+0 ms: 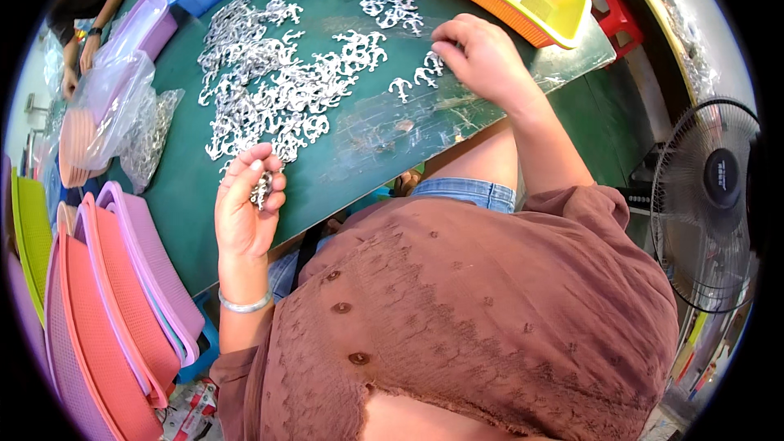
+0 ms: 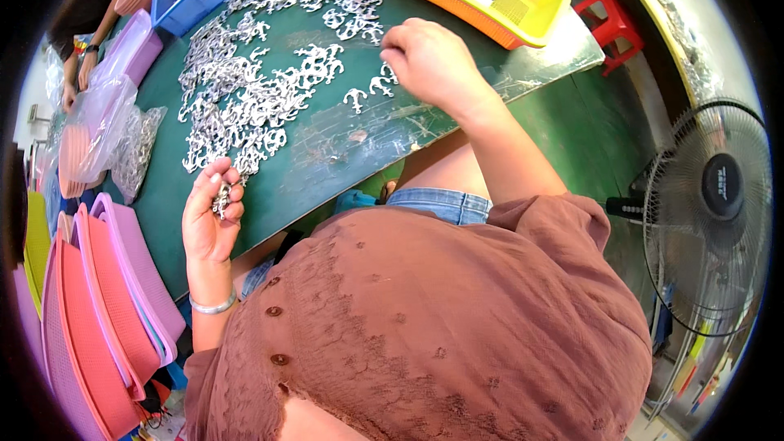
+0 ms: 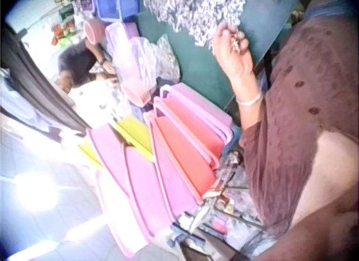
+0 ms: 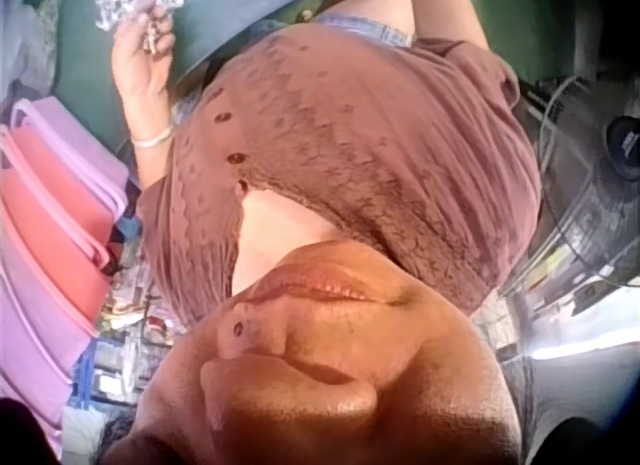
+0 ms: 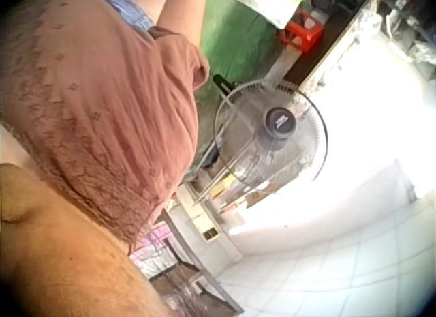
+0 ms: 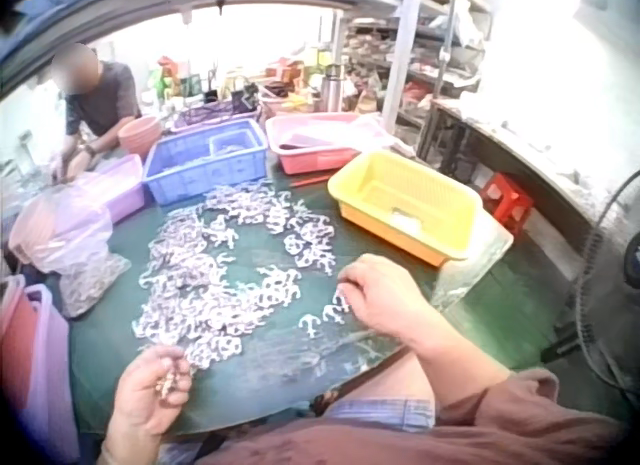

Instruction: The person sorts small anchor-shaped metal pieces by hand on a green table. They pick up individual pieces from a large pile, rotate them, and place them into bins or smaller piles.

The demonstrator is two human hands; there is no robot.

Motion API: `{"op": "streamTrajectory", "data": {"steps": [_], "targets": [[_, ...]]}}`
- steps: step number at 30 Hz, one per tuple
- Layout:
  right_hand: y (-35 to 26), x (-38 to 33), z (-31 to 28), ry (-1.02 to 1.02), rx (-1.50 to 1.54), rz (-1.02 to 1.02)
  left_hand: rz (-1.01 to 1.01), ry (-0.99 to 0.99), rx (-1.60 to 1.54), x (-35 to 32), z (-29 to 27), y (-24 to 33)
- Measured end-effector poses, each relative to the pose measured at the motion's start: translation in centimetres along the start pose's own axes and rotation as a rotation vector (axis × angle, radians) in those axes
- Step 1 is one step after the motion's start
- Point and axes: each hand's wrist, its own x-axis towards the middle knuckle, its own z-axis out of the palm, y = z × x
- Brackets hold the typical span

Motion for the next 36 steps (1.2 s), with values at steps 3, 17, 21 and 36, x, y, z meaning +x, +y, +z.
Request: {"op": "streamTrajectory", "data": {"steps": [3, 17, 21, 36], "targets": [[-1.9, 0.7, 2.3, -0.093, 0.046, -0.118, -0.008, 0.026, 0.015, -0.1, 0.1, -0.1], [-6.1, 4.1, 7.6, -0.090, 0.135, -0.268, -0.020, 0.018, 0.060, 0.3, 0.8, 0.0], [-7.0, 3.8, 6.8, -0.107, 0.437, -0.170, -0.030, 0.001, 0.050, 1.0, 1.3, 0.0], [-11.2, 4.2, 7.2, -0.577, 1.302, 0.349, 0.144, 0.140, 0.251, 2.9, 2.6, 1.2]]}}
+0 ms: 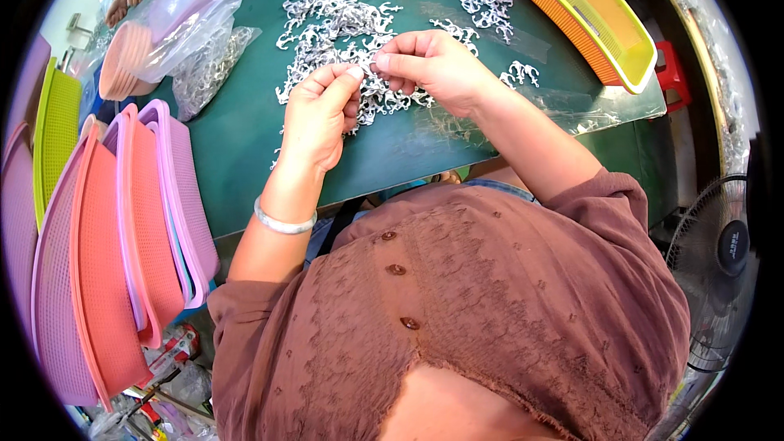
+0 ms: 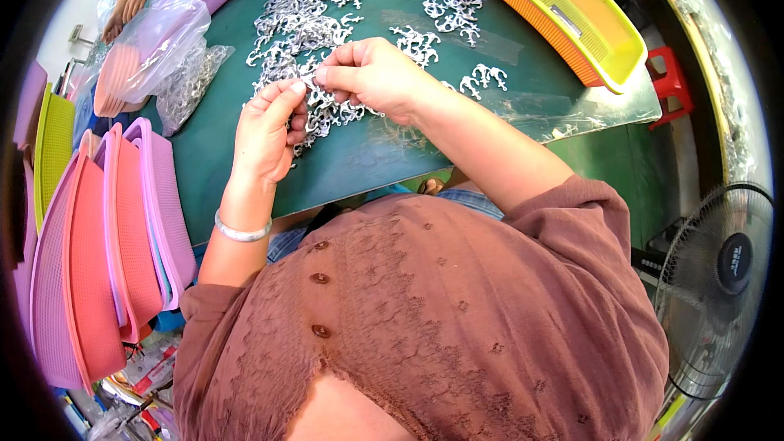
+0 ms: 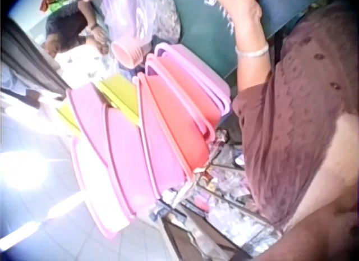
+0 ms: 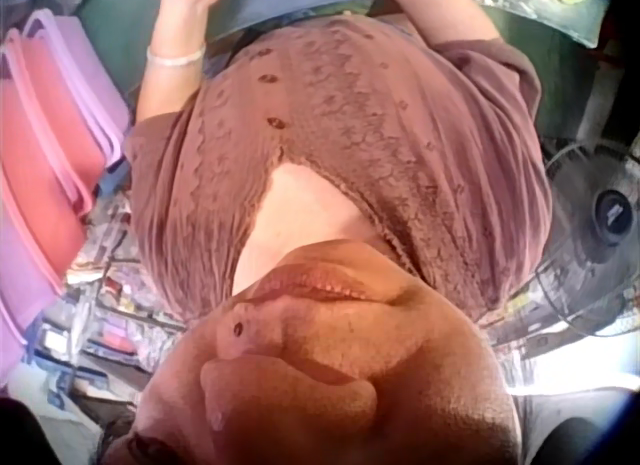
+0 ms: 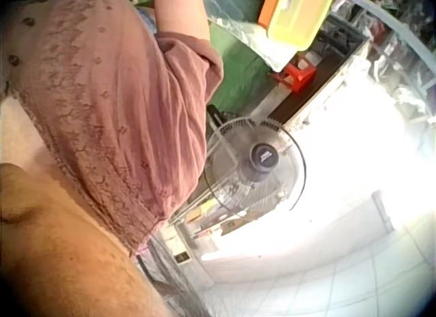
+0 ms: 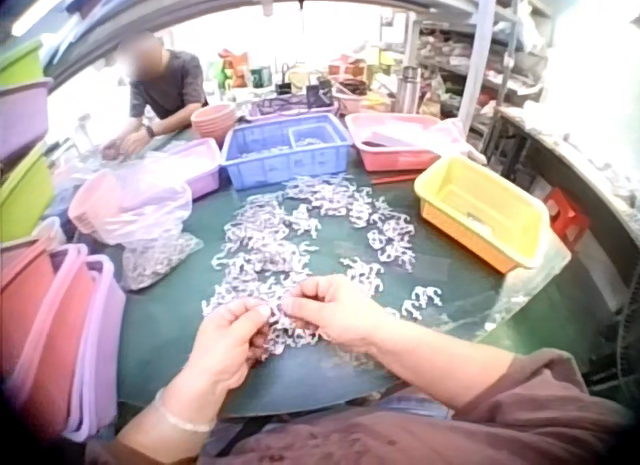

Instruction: The person sorts small anchor-shaped metal pieces by hand on a green table. They pick up individual pieces from a large pile, rotate them, and place them into bins or smaller piles.

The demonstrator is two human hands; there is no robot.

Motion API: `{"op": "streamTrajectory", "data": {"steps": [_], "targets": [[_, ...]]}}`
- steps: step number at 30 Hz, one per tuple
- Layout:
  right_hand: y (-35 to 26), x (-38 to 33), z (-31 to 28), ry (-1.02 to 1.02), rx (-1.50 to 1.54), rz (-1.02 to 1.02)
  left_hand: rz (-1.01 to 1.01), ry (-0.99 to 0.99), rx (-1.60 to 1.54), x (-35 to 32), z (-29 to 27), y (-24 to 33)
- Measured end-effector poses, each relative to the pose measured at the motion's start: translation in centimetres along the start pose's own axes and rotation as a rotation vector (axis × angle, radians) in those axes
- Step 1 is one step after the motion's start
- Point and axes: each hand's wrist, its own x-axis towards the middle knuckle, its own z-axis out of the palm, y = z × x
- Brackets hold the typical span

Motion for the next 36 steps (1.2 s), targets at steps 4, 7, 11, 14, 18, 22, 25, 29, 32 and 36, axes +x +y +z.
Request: {"op": "streamTrajectory", "data": {"steps": [4, 7, 11, 14, 18, 22, 25, 29, 32, 36], "targets": [[0.5, -0.5, -0.1, -0.063, 0.091, 0.109, -0.010, 0.018, -0.105, 0.0, -0.6, 0.0], [0.6, -1.1, 0.0, -0.154, 0.164, 0.198, -0.005, 0.026, -0.110, -0.1, -0.8, -0.2], [0.9, -1.3, 0.3, -0.161, 0.224, 0.204, 0.003, 0.012, -0.097, -0.3, -0.7, -0.4], [1.2, -1.3, 0.3, -0.156, 0.240, 0.199, -0.008, 0.005, -0.079, -0.4, -0.7, -0.4], [1.5, -1.4, 0.9, -0.077, 0.172, 0.129, -0.028, -0.082, -0.218, -0.9, -0.6, -0.3], [1.6, -1.6, 1.6, -0.033, 0.107, 0.066, -0.017, -0.158, -0.307, -0.7, -1.2, -0.7], [1.7, -1.8, 1.7, -0.014, 0.074, 0.052, -0.029, -0.167, -0.338, -0.9, -1.2, -0.6], [1.4, -2.1, 1.7, -0.005, 0.010, 0.044, -0.035, -0.175, -0.313, -0.9, -1.4, -0.9], [1.2, -1.4, 0.4, 0.134, -0.207, -0.061, -0.074, -0.161, -0.285, -0.6, -2.0, -1.2], [1.8, 0.7, -2.4, 0.348, -0.969, -0.419, -0.120, -0.126, -0.307, -0.6, -2.6, -1.3]]}}
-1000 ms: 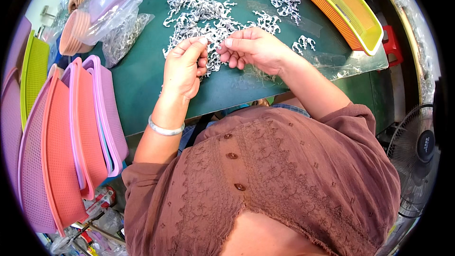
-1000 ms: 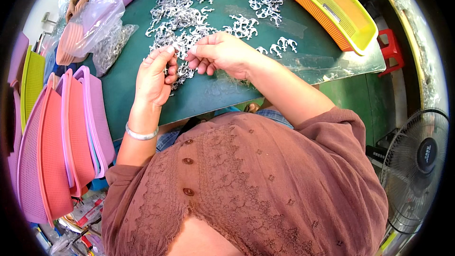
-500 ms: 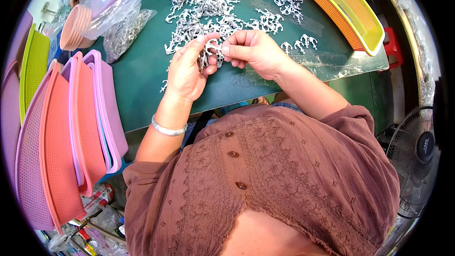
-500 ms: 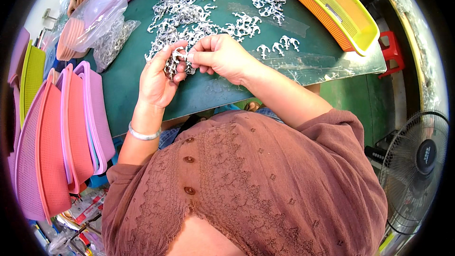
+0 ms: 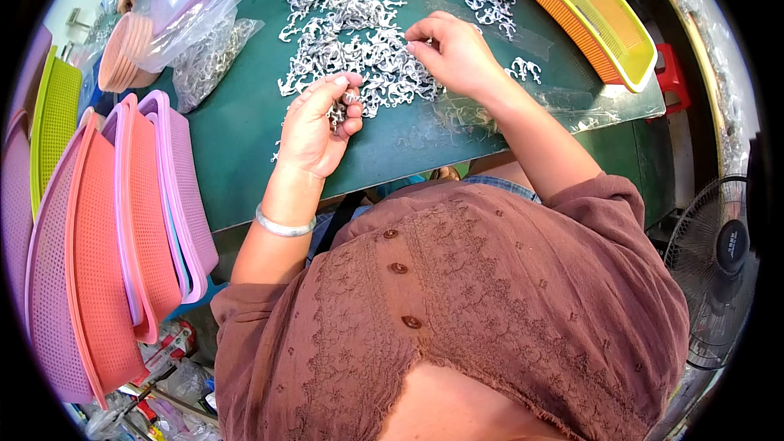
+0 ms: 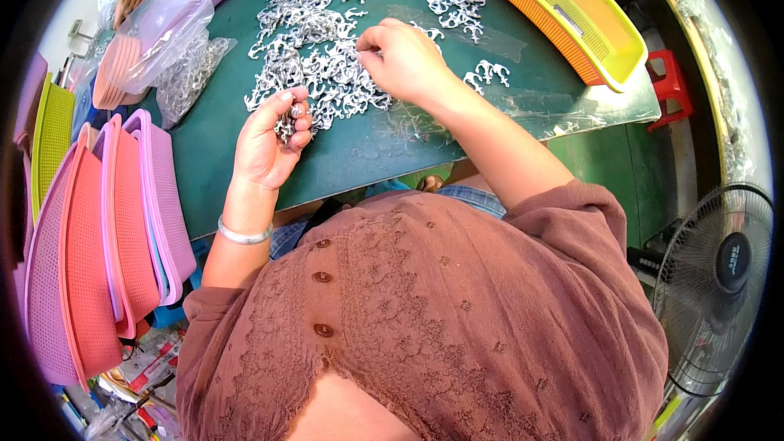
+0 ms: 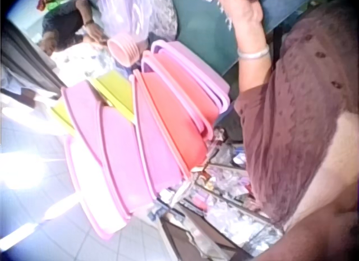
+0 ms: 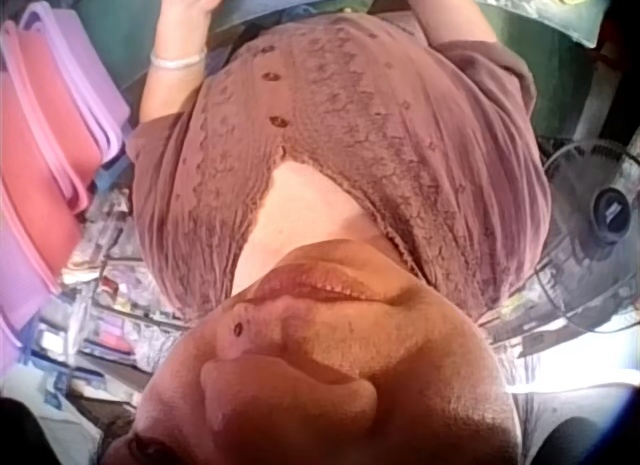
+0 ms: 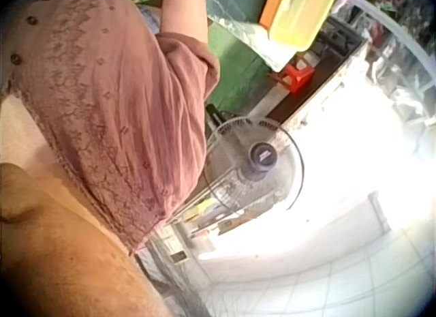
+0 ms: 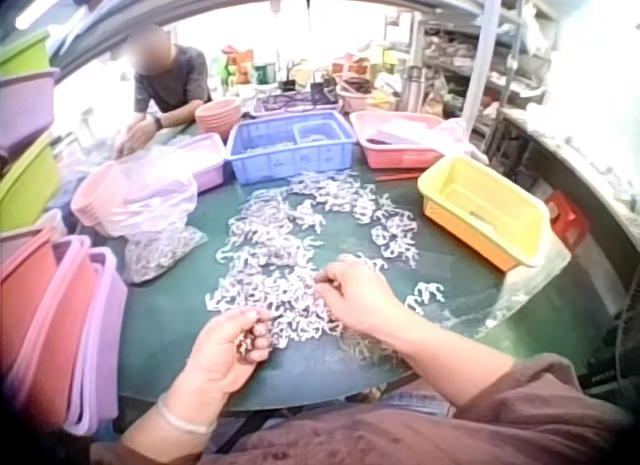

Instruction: The person sorts small anchor-shaped metal pieces by hand on a green table. They pick up individual pieces from a large pile, rotate them, and place them into bins or smaller piles.

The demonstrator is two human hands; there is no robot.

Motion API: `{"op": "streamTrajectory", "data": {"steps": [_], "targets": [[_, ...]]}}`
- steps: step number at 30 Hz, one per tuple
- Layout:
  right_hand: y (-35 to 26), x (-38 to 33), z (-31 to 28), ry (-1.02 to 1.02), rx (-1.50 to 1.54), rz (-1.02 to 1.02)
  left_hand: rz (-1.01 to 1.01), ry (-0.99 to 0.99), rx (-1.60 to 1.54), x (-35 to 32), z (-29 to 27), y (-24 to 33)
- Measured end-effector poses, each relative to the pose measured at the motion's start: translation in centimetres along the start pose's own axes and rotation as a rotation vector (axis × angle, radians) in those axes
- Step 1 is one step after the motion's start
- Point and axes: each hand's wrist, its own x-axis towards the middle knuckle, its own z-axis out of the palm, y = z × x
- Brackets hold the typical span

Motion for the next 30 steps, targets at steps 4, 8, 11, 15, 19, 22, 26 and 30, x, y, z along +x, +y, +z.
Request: {"op": "streamTrajectory", "data": {"steps": [4, 8, 11, 15, 19, 22, 26, 30], "targets": [[0.0, 1.1, 0.4, 0.035, -0.228, -0.075, 0.014, 0.020, -0.020, 0.1, 0.1, -0.1], [0.6, 2.1, 0.4, -0.013, -0.151, -0.057, 0.011, 0.016, 0.005, -0.1, 0.8, 0.2], [-0.5, 2.3, -0.3, -0.090, 0.167, 0.120, 0.018, 0.002, 0.004, 0.1, 0.6, 0.4], [-2.2, 1.5, -0.8, -0.201, 0.600, 0.303, 0.035, 0.037, 0.079, 0.2, 1.7, 0.8], [-3.7, 0.4, -1.1, -0.318, 0.808, 0.341, 0.064, 0.061, 0.201, 0.4, 2.5, 0.5], [-3.5, -0.1, -0.8, -0.348, 0.905, 0.384, 0.063, 0.022, 0.145, 0.6, 2.1, 0.3], [-2.7, -1.2, -0.7, -0.488, 1.012, 0.482, 0.075, 0.035, 0.149, 0.3, 1.8, 0.3], [-3.0, -2.0, -0.4, -0.532, 1.096, 0.496, 0.115, 0.009, 0.169, 0.1, 1.8, -0.1]]}}
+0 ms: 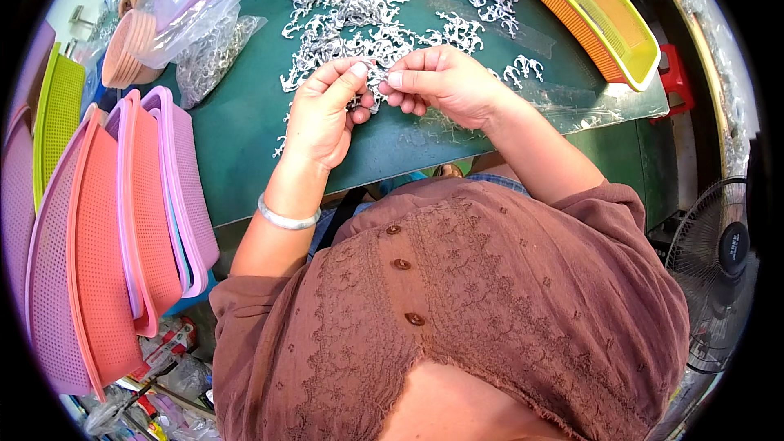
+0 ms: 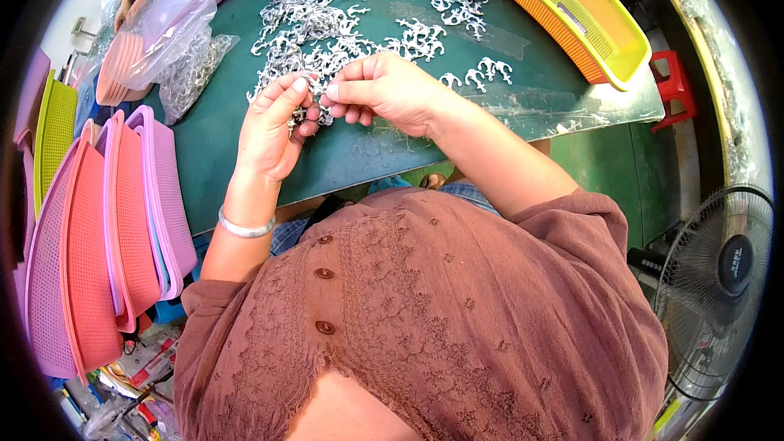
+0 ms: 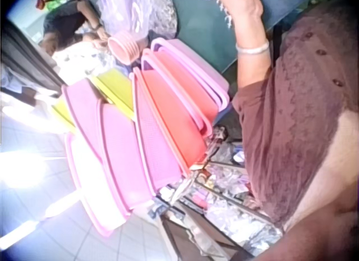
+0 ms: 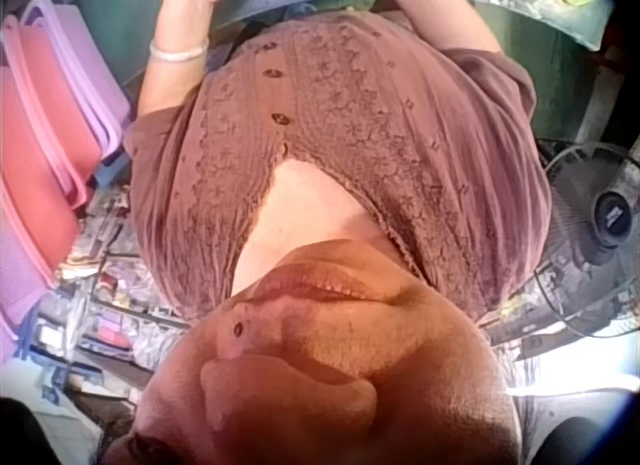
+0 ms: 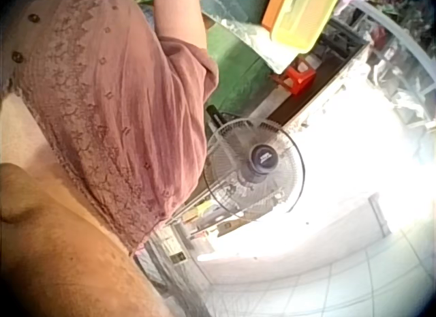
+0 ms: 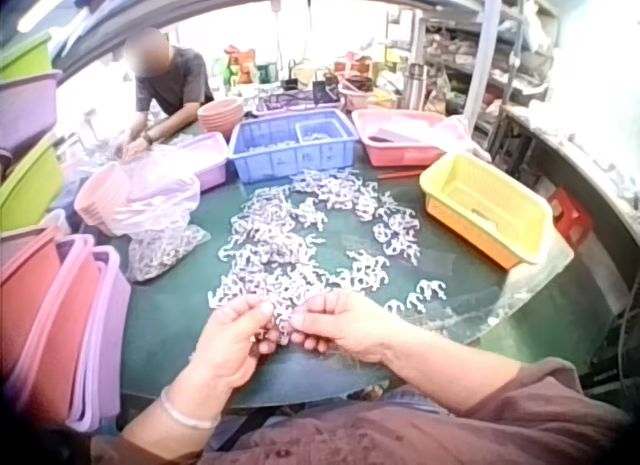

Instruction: The person sorts small anchor-shaped metal pieces by hand on a green table. They pick up individual pieces from a large pile, rotate them, and place them into bins or smaller piles.

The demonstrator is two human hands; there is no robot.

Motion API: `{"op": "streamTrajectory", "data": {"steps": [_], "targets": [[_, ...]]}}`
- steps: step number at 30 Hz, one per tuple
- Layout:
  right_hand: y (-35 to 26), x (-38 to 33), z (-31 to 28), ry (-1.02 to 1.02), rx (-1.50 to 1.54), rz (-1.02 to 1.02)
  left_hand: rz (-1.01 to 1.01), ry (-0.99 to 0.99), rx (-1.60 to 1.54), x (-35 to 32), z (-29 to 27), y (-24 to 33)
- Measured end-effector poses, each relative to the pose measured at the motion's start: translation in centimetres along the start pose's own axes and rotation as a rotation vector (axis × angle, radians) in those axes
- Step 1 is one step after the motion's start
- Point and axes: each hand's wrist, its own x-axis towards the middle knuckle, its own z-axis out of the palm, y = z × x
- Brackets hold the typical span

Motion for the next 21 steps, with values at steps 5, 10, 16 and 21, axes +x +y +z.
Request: {"op": "streamTrajectory", "data": {"steps": [5, 10, 16, 21], "targets": [[0.5, 0.0, 0.6, 0.070, -0.029, -0.067, -0.038, -0.057, -0.111, -0.4, 0.4, 0.1], [0.8, 0.0, 1.0, 0.122, -0.075, -0.064, -0.075, -0.079, -0.192, -0.4, 0.0, 0.1], [0.0, 0.2, 0.5, 0.163, -0.403, -0.149, -0.078, -0.042, -0.142, -0.4, -1.2, -0.6], [-0.4, 2.6, -2.8, 0.534, -1.298, -0.493, -0.145, -0.009, -0.300, -0.2, -2.0, -0.5]]}}
